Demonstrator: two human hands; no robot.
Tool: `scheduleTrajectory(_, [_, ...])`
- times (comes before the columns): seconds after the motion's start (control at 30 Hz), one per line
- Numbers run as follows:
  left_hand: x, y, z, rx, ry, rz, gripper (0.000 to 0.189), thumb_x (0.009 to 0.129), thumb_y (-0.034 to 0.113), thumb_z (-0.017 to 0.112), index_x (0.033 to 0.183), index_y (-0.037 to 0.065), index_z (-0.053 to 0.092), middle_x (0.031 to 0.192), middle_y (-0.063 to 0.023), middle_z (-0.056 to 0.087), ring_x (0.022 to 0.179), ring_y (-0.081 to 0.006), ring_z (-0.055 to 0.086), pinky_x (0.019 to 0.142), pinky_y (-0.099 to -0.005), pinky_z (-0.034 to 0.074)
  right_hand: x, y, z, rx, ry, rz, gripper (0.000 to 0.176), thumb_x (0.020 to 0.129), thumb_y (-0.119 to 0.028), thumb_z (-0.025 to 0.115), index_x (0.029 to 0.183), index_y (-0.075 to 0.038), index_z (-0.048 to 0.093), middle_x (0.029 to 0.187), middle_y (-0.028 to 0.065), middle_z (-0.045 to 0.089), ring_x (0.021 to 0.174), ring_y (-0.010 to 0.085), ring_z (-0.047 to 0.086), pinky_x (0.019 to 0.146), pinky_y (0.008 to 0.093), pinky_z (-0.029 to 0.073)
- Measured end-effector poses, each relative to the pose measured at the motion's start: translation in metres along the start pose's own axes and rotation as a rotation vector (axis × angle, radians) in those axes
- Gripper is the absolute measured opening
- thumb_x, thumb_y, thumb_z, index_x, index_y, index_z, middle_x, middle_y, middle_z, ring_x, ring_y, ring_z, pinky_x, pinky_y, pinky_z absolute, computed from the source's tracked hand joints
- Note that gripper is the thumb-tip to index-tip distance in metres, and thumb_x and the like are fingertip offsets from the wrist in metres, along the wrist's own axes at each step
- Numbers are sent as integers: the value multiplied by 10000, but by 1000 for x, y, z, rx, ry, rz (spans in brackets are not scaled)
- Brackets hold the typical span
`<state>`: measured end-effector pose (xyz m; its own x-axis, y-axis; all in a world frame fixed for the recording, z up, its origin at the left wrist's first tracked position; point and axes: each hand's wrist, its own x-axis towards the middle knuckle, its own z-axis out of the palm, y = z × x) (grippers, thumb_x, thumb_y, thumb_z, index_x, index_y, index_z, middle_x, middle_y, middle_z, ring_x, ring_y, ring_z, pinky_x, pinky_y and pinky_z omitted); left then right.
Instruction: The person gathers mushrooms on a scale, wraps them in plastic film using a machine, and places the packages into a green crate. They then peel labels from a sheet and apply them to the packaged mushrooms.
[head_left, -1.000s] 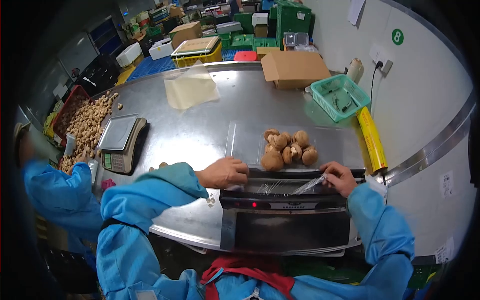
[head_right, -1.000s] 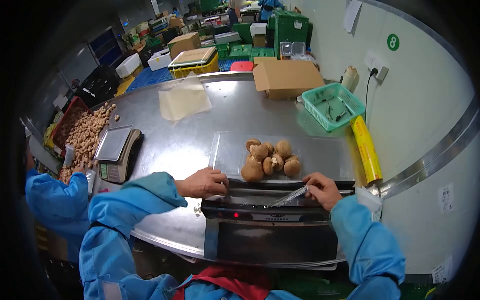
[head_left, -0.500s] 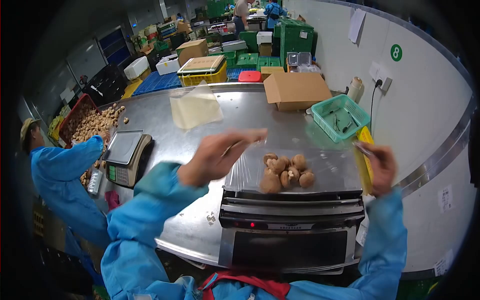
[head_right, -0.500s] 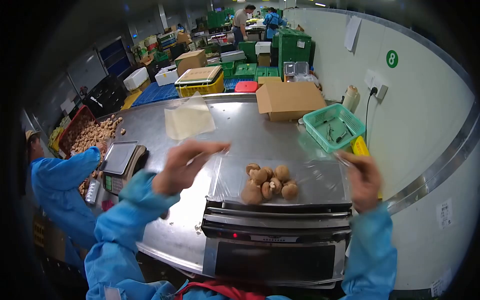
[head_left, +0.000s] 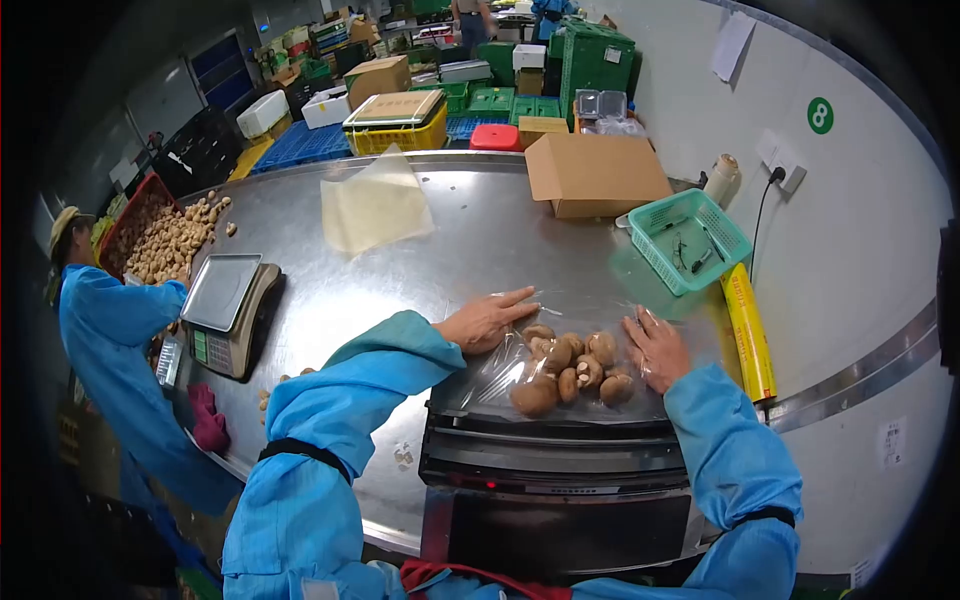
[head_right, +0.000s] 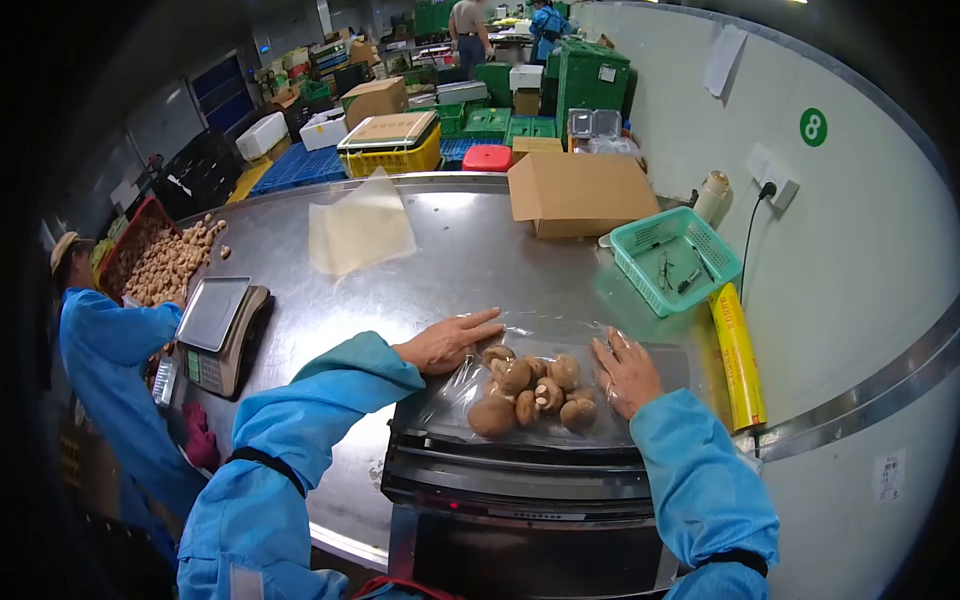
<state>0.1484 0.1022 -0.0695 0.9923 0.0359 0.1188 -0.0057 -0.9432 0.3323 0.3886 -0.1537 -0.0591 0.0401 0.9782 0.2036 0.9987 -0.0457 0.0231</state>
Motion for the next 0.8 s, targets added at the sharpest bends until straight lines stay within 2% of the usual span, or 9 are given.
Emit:
scheduleTrajectory(0.07, [0,-3,-7,-17,8,21,622,747,27,477,1352,71,339,1435,-151,264,1224,-331,405,1023,-390,349,-6,-4,5,48,36,66,464,875,-260,511,1300,-91,430,1353,211,369,1223,348,389,1014,432,307])
scheduleTrajectory(0.17, [7,-20,-34,163,-49,321,638,739,62,491,1358,143,357,1440,-135,266,1230,-317,405,1008,-429,352,-9,-6,-3,19,7,66,473,884,-262,496,1316,-91,409,1352,217,370,1228,350,383,1024,430,288])
scheduleTrajectory(0.3, [12,-15,-37,23,-113,211,676,722,59,505,1356,248,367,1392,-198,332,1086,-393,512,927,-441,424,-3,-8,-9,66,-12,164,476,896,-278,468,1336,-118,387,1376,223,333,1259,352,340,1033,440,268])
scheduleTrajectory(0.33, [11,-12,-27,18,-192,136,621,786,180,543,1369,261,348,1429,-155,288,1121,-395,479,945,-433,413,-7,-8,-3,51,-56,151,477,900,-283,460,1347,-140,376,1388,225,311,1278,353,309,1038,442,257])
scheduleTrajectory(0.6, [-19,20,8,1,37,146,407,918,206,431,1320,142,432,1429,-202,264,1295,-373,299,1061,-428,249,-32,-18,5,213,-137,161,442,919,-270,432,1351,-186,387,1408,221,286,1318,348,249,1055,446,212])
scheduleTrajectory(0.67, [-31,41,4,-335,33,-4,391,944,237,388,1298,81,445,1419,-207,286,1297,-365,296,1066,-422,243,-41,-19,9,622,-126,240,391,932,-287,420,1298,-156,464,1366,234,353,1293,345,305,1041,430,250])
scheduleTrajectory(0.7, [-34,66,-8,-675,36,-172,407,962,265,350,1279,29,445,1371,-190,377,1266,-325,357,1059,-405,266,-43,-29,2,862,-1,337,367,940,-301,425,1194,-63,541,1233,202,506,1187,324,450,1001,390,331])
scheduleTrajectory(0.73, [-41,79,7,-1051,157,-294,353,957,254,380,1193,40,533,1174,-157,564,1067,-315,539,938,-383,406,-46,-30,-2,863,-2,335,367,940,-301,425,1194,-63,541,1233,202,506,1187,324,450,1001,390,331])
scheduleTrajectory(0.8, [-46,123,-21,-1600,90,-789,354,954,267,395,1192,38,521,1134,-135,582,1046,-263,557,924,-382,419,-55,-36,-11,1399,-53,415,383,937,-319,440,1079,11,573,1051,131,606,1029,258,559,920,325,405])
